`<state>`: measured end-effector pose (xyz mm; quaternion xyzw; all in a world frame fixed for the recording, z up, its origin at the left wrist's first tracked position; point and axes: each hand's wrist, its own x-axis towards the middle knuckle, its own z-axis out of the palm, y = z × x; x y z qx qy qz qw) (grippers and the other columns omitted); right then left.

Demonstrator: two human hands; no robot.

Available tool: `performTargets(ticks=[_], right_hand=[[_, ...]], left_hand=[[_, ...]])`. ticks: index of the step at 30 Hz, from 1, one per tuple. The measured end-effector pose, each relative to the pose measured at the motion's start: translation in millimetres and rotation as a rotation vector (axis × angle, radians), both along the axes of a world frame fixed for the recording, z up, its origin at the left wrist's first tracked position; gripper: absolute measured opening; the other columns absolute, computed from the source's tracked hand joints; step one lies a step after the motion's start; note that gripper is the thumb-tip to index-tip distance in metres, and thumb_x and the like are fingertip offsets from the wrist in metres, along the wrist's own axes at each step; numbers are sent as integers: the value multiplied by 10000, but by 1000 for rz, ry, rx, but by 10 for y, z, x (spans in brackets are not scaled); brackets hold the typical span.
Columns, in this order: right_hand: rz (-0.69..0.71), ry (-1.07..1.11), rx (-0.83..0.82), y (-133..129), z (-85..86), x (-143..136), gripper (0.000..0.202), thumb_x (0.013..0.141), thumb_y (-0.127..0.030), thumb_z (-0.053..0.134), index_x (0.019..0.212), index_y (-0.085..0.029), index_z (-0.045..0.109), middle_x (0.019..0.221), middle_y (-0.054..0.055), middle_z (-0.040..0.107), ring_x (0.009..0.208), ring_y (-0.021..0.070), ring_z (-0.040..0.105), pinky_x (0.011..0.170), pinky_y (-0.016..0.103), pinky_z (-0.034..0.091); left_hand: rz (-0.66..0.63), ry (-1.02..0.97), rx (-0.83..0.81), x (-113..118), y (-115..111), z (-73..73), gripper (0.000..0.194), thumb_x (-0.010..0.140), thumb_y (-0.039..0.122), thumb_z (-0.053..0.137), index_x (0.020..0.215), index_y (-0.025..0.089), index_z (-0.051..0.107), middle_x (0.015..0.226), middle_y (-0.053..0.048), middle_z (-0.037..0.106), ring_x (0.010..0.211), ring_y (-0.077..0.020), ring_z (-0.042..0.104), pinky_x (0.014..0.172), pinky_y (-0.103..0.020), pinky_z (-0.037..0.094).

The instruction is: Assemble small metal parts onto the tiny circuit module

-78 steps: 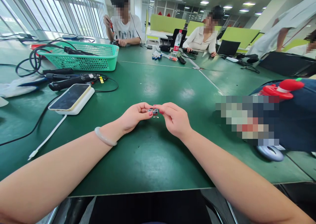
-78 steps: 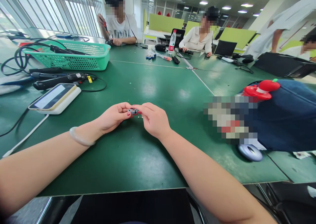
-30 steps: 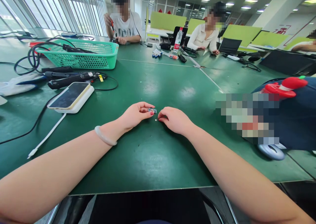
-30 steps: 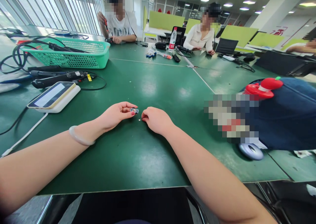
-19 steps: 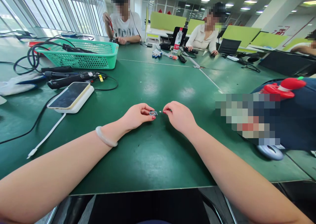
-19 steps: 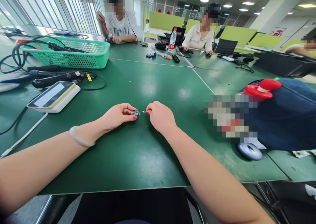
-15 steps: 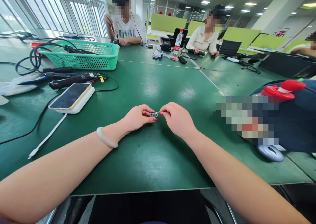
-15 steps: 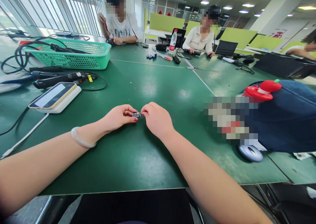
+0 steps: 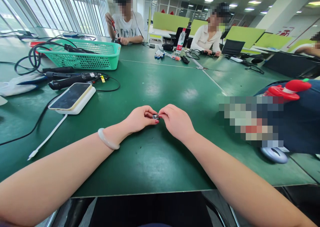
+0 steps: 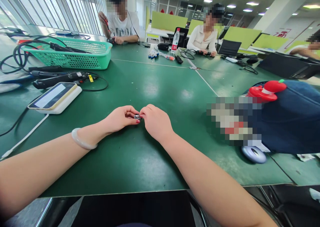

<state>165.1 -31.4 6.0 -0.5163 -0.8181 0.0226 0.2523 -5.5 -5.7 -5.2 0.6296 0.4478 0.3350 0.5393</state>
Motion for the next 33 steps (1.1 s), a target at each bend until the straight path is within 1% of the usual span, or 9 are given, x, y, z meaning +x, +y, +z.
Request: performTargets(ticks=[6, 12, 17, 19, 21, 24, 28, 30, 33], right_hand=[[-2, -18, 6, 15, -21, 4, 161, 878, -189, 481, 808, -213, 624, 866, 14, 631, 761, 136, 564, 641, 253, 399], [12, -1, 3, 2, -14, -2, 175, 878, -190, 483, 815, -214, 644, 878, 16, 644, 803, 142, 583, 679, 257, 422], [-3, 62, -22, -8, 33, 25, 195, 886, -196, 473, 901, -215, 667, 911, 18, 655, 822, 143, 591, 687, 260, 434], [-15, 60, -41, -4, 34, 41, 170, 870, -219, 512, 941, -220, 666, 920, 16, 654, 785, 138, 588, 656, 259, 429], [-20, 38, -60, 2, 21, 51, 148, 845, -254, 559, 942, -222, 666, 907, 11, 651, 734, 129, 578, 626, 257, 418], [-21, 21, -54, 9, -4, 47, 136, 834, -308, 583, 897, -218, 664, 864, 3, 644, 692, 117, 563, 603, 251, 402], [-26, 29, -19, 17, -30, 13, 157, 824, -358, 595, 837, -213, 654, 827, 0, 639, 707, 117, 569, 602, 243, 393], [-23, 26, 9, 25, -48, -15, 169, 822, -370, 595, 822, -210, 647, 829, 2, 641, 725, 123, 576, 618, 243, 397], [-6, 14, 70, 42, -84, -65, 171, 827, -371, 590, 824, -206, 634, 842, 5, 641, 747, 128, 580, 638, 243, 400]], left_hand=[[4, -1, -4, -2, 1, -6, 297, 571, 191, 772, 814, 146, 609, 753, -41, 672, 753, -176, 629, 768, -378, 473], [-3, 36, -11, 0, -5, 8, 283, 606, 204, 754, 837, 145, 601, 775, -40, 670, 777, -176, 630, 793, -379, 471], [17, -29, -49, 5, -11, 24, 256, 626, 159, 742, 840, 141, 602, 759, -26, 669, 743, -142, 621, 796, -354, 471], [28, -69, -68, 3, -6, 17, 256, 629, 143, 739, 846, 137, 604, 750, -20, 668, 729, -130, 617, 794, -342, 472], [27, -100, -83, -2, 2, 11, 261, 637, 145, 736, 866, 130, 612, 766, -27, 674, 739, -126, 617, 800, -331, 469], [0, -93, -85, -18, 8, 25, 292, 665, 173, 722, 938, 121, 633, 809, -44, 687, 749, -121, 615, 798, -311, 465], [-60, -48, -108, -46, 6, 75, 353, 725, 283, 685, 1040, 130, 651, 852, -66, 697, 731, -127, 605, 744, -304, 479], [-75, -109, -150, -56, 7, 84, 358, 733, 323, 679, 1037, 135, 663, 907, -75, 698, 785, -137, 615, 782, -307, 485], [-73, -229, -222, -58, 19, 64, 337, 711, 288, 702, 1009, 132, 674, 937, -75, 698, 830, -139, 626, 866, -313, 478]])
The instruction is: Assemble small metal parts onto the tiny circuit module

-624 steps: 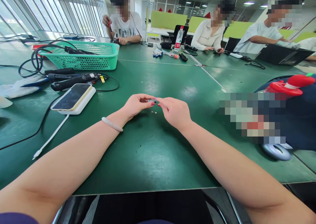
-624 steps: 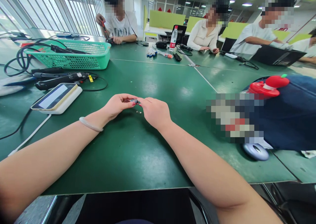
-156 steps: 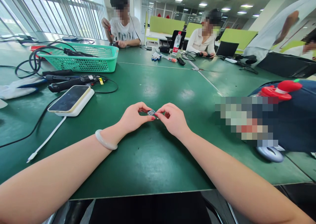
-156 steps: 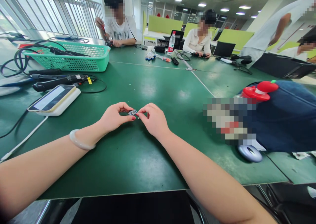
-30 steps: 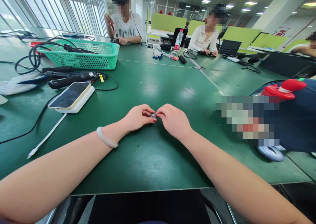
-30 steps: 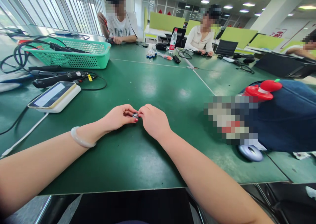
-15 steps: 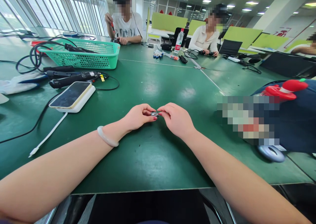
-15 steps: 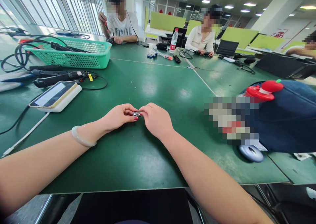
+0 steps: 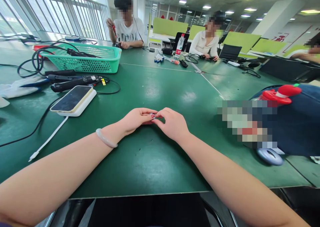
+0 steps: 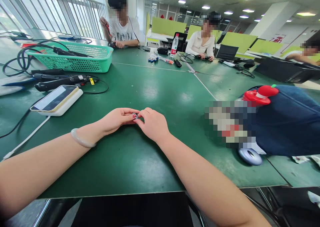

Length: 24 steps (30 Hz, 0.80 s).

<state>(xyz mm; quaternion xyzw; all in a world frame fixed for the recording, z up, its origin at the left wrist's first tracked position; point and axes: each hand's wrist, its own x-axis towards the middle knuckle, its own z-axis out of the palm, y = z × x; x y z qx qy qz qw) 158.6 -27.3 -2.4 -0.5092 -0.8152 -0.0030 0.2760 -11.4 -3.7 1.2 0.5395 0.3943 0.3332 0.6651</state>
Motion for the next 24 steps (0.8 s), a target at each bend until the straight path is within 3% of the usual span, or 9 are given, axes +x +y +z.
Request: performTargets(ticks=[3, 6, 8, 10, 12, 16, 24], right_hand=[[31, -7, 31, 30, -33, -24, 180, 822, -383, 598, 811, -205, 623, 840, 6, 638, 749, 128, 577, 642, 239, 397], [35, 33, 12, 88, -48, 30, 210, 823, -417, 588, 819, -210, 624, 826, 3, 632, 723, 120, 569, 636, 237, 392], [-3, 84, -37, 143, -47, 114, 206, 821, -417, 586, 845, -217, 630, 800, -6, 627, 664, 108, 546, 615, 236, 388], [-50, 135, -89, 197, -42, 212, 210, 836, -412, 558, 856, -219, 637, 762, -5, 619, 640, 109, 530, 597, 239, 381], [-82, 169, -122, 235, -34, 293, 213, 853, -400, 524, 852, -222, 642, 741, -4, 614, 639, 115, 522, 589, 243, 376], [-119, 191, -156, 245, -20, 346, 221, 869, -353, 477, 814, -221, 645, 711, 2, 611, 648, 125, 520, 584, 250, 365], [-135, 182, -204, 208, 1, 330, 205, 862, -312, 465, 829, -231, 650, 721, -4, 624, 661, 125, 529, 584, 245, 366]], left_hand=[[36, -42, -43, -11, 25, -17, 349, 702, 219, 699, 1033, 116, 656, 957, -89, 697, 848, -147, 636, 895, -324, 477], [175, 49, 17, -100, 73, 22, 382, 727, 186, 648, 1100, 112, 609, 995, -110, 691, 883, -173, 648, 889, -342, 487], [305, 309, 191, -229, 115, 86, 370, 746, 194, 611, 1110, 129, 603, 980, -108, 694, 875, -202, 655, 869, -369, 494], [413, 756, 476, -407, 160, 166, 301, 757, 215, 584, 1044, 149, 651, 933, -102, 699, 897, -249, 647, 886, -405, 474], [496, 1147, 623, -604, 203, 240, 281, 782, 195, 521, 1011, 160, 680, 945, -111, 694, 961, -294, 621, 908, -435, 448], [511, 1503, 526, -928, 281, 317, 312, 785, 142, 498, 1040, 144, 678, 1082, -136, 652, 1014, -296, 594, 888, -404, 458], [511, 1526, 376, -1061, 346, 325, 228, 766, 216, 582, 948, 141, 698, 974, -172, 665, 971, -339, 597, 816, -429, 460]])
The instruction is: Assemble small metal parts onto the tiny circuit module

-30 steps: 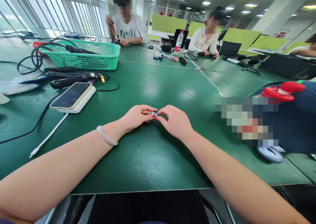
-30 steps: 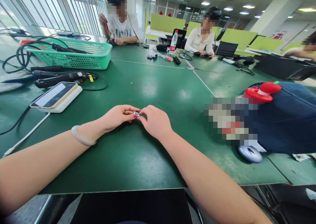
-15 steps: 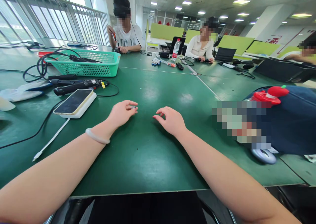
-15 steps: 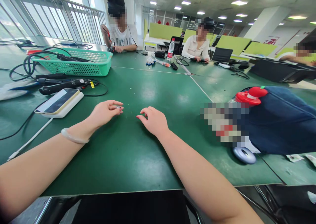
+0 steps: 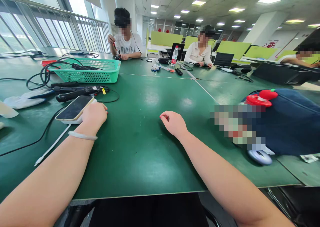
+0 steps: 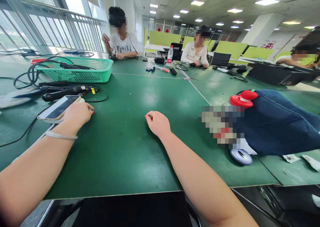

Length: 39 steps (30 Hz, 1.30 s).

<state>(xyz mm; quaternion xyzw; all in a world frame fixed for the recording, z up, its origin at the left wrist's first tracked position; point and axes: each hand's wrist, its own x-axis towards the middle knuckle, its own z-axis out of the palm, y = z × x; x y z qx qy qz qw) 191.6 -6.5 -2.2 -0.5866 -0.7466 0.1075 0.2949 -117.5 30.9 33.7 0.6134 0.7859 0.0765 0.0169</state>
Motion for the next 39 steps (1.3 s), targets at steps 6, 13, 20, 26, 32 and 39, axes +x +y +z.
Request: performTargets(ticks=[6, 13, 20, 26, 32, 39], right_hand=[[6, -4, 11, 4, 4, 6, 217, 863, -297, 453, 825, -232, 657, 729, 3, 632, 667, 130, 534, 610, 250, 375], [23, 41, -11, -25, 4, -22, 220, 858, -308, 460, 812, -231, 661, 707, -8, 631, 655, 122, 529, 599, 244, 376], [214, 39, -51, -49, -16, -95, 181, 852, -297, 507, 867, -219, 670, 739, -7, 625, 675, 112, 524, 636, 247, 396], [287, -25, -96, -33, -74, -141, 222, 792, -274, 617, 1001, -207, 652, 869, 10, 611, 708, 107, 523, 691, 263, 427], [229, -53, -53, 16, -126, -143, 273, 837, -243, 554, 1094, -194, 634, 1055, 64, 614, 919, 164, 560, 841, 327, 453], [177, -109, -62, 134, -174, -70, 406, 858, -88, 406, 1229, -147, 561, 1207, 119, 591, 1131, 201, 511, 976, 371, 402]], left_hand=[[10, -9, 63, -7, 21, -26, 329, 809, 293, 495, 1047, 177, 689, 1055, -187, 652, 1025, -379, 561, 829, -484, 434], [36, -255, 149, -63, 180, -233, 366, 823, 254, 404, 1067, 190, 669, 978, -118, 689, 891, -280, 610, 781, -378, 449], [-266, -667, 136, 400, 66, -330, 392, 809, 354, 463, 1117, 189, 640, 970, -74, 681, 766, -172, 587, 703, -285, 435], [-577, -1025, 11, 889, -294, -196, 383, 843, 408, 473, 1109, 176, 623, 995, -68, 669, 945, -162, 577, 880, -291, 413], [-542, -795, 40, 780, -247, -215, 330, 856, 381, 450, 1073, 213, 635, 1031, -38, 690, 867, -173, 593, 814, -297, 432], [-486, -665, 39, 772, -225, -268, 325, 856, 378, 418, 1019, 243, 665, 952, -7, 709, 667, -143, 588, 668, -267, 458]])
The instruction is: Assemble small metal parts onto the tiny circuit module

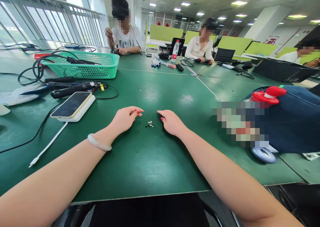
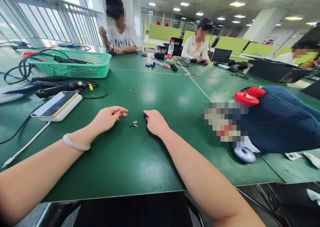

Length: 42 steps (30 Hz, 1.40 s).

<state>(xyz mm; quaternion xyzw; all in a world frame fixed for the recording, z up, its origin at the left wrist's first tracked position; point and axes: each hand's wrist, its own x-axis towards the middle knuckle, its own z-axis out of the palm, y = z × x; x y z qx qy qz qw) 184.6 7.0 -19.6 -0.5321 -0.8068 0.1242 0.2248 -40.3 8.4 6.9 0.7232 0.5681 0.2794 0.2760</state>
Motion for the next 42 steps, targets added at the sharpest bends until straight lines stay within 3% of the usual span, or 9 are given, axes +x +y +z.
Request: performTargets(ticks=[4, 6, 10, 18, 22, 26, 29, 32, 42], right_hand=[[100, 36, -54, -163, 125, -28, 314, 868, -154, 457, 1116, -210, 641, 1001, 57, 681, 985, 181, 580, 898, 353, 452], [154, 77, -30, -244, 163, -78, 274, 853, -172, 503, 1072, -233, 656, 1003, 43, 677, 981, 174, 580, 877, 347, 460], [220, 61, 63, -270, 123, -190, 276, 821, -231, 593, 1092, -229, 645, 1074, 58, 642, 1015, 187, 547, 904, 364, 437], [256, -56, 40, -219, 68, -243, 170, 852, -161, 528, 838, -207, 691, 828, 36, 641, 876, 166, 548, 815, 314, 436], [174, 127, -4, -231, 126, -181, 184, 838, -115, 492, 820, -210, 649, 849, 14, 647, 827, 134, 565, 783, 284, 435], [30, 438, -165, -215, 164, -156, 107, 819, -190, 498, 804, -202, 603, 720, -18, 628, 676, 111, 568, 679, 265, 453], [57, 671, -341, -200, 147, -183, 89, 770, -267, 562, 790, -182, 584, 651, -25, 599, 598, 101, 556, 596, 248, 460], [112, 823, -414, -198, 116, -221, 140, 729, -295, 602, 790, -170, 586, 659, -14, 609, 595, 100, 567, 559, 236, 462], [-44, 836, -299, -275, 166, -282, 135, 751, -227, 572, 876, -188, 605, 714, -1, 690, 636, 115, 622, 621, 258, 502]], left_hand=[[-30, -4, -12, 34, -38, 20, 304, 846, 355, 434, 986, 241, 678, 976, -1, 702, 635, -127, 592, 684, -260, 475], [-43, 2, -10, 50, -46, 25, 298, 843, 317, 432, 990, 235, 678, 970, -4, 703, 660, -131, 608, 709, -260, 481], [-73, 18, -4, 77, -42, 4, 330, 823, 192, 405, 1016, 219, 671, 962, -11, 705, 778, -142, 634, 793, -262, 482], [-136, -77, -60, 94, -48, -38, 336, 805, 137, 403, 1025, 184, 653, 976, -43, 698, 886, -154, 652, 857, -294, 489], [-179, -159, -95, 87, -53, -52, 309, 798, 180, 461, 1072, 195, 602, 883, -34, 705, 863, -164, 664, 829, -306, 501], [-245, -147, -61, 101, -69, -71, 311, 754, 254, 580, 1063, 219, 587, 900, -21, 700, 824, -168, 662, 817, -314, 497], [-284, -91, -16, 126, -97, -48, 311, 731, 285, 631, 1035, 235, 590, 893, -4, 703, 818, -170, 650, 818, -317, 482], [-288, -19, 52, 146, -126, -1, 308, 718, 290, 656, 1017, 246, 598, 922, 4, 702, 880, -185, 637, 845, -326, 454], [-254, 91, 193, 200, -174, 64, 300, 714, 315, 679, 994, 243, 597, 847, 19, 700, 898, -205, 613, 844, -339, 416]])
